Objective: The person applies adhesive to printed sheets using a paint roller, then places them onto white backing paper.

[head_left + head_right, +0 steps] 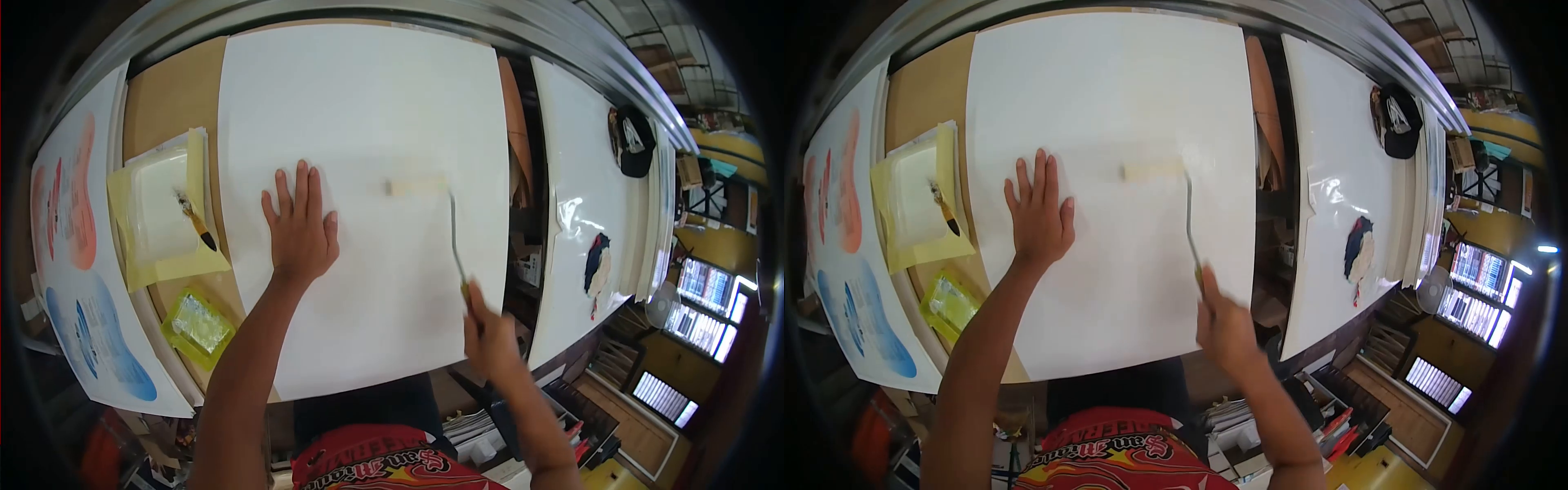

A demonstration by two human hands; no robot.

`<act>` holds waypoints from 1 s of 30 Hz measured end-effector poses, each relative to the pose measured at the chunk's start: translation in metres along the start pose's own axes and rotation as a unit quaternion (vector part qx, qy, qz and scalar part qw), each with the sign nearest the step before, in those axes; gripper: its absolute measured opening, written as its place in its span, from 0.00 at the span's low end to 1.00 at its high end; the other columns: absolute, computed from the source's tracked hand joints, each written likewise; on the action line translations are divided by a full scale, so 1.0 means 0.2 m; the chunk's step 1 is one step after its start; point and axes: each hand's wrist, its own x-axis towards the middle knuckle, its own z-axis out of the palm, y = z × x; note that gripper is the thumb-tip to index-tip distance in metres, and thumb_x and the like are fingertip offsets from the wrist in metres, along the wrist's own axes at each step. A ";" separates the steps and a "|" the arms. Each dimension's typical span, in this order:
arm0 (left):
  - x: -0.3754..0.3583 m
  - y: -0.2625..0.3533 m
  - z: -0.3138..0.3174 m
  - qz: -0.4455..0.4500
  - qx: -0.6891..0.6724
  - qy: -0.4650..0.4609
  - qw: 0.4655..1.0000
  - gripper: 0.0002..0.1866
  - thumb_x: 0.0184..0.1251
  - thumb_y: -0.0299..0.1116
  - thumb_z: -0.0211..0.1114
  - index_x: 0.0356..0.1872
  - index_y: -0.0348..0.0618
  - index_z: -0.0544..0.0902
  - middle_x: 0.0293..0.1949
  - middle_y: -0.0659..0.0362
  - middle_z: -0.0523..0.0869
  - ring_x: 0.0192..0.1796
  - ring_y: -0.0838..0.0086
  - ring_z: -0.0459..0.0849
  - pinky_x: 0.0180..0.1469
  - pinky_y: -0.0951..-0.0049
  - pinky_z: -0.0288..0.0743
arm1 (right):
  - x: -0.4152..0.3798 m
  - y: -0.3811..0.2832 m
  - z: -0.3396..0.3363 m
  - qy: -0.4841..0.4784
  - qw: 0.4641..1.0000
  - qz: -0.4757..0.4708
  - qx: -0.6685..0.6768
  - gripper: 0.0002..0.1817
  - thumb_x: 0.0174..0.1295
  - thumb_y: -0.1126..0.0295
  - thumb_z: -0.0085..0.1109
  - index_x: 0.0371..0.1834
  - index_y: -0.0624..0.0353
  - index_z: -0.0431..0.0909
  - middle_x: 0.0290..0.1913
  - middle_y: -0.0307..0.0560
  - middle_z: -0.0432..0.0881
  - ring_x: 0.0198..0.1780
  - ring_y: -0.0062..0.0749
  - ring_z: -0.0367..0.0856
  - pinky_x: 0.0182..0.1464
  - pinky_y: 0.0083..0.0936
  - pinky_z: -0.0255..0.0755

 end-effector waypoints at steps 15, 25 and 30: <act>-0.03 -0.01 0.05 -0.006 0.028 0.022 0.999 0.36 0.76 0.44 0.53 0.79 0.38 0.56 0.82 0.50 0.54 0.81 0.42 0.50 0.77 0.35 0.43 | 0.21 0.04 0.21 0.148 0.985 -0.074 0.046 0.28 0.64 0.80 0.53 0.70 0.67 0.71 0.36 0.69 0.83 0.38 0.60 0.87 0.43 0.38 0.81; -0.02 -0.01 0.12 0.008 0.092 0.052 0.994 0.37 0.77 0.51 0.51 0.79 0.41 0.57 0.82 0.51 0.55 0.81 0.44 0.53 0.76 0.34 0.46 | -0.33 0.32 0.37 0.082 0.994 -0.053 0.042 0.34 0.63 0.79 0.57 0.76 0.59 0.65 0.27 0.61 0.78 0.30 0.58 0.82 0.37 0.46 0.77; -0.03 -0.02 0.16 0.016 0.124 0.073 0.989 0.37 0.77 0.53 0.51 0.79 0.42 0.58 0.81 0.51 0.57 0.81 0.44 0.53 0.76 0.35 0.46 | -1.27 0.53 0.69 0.085 0.994 -0.018 0.060 0.37 0.62 0.79 0.62 0.77 0.55 0.65 0.31 0.57 0.80 0.29 0.57 0.82 0.30 0.44 0.76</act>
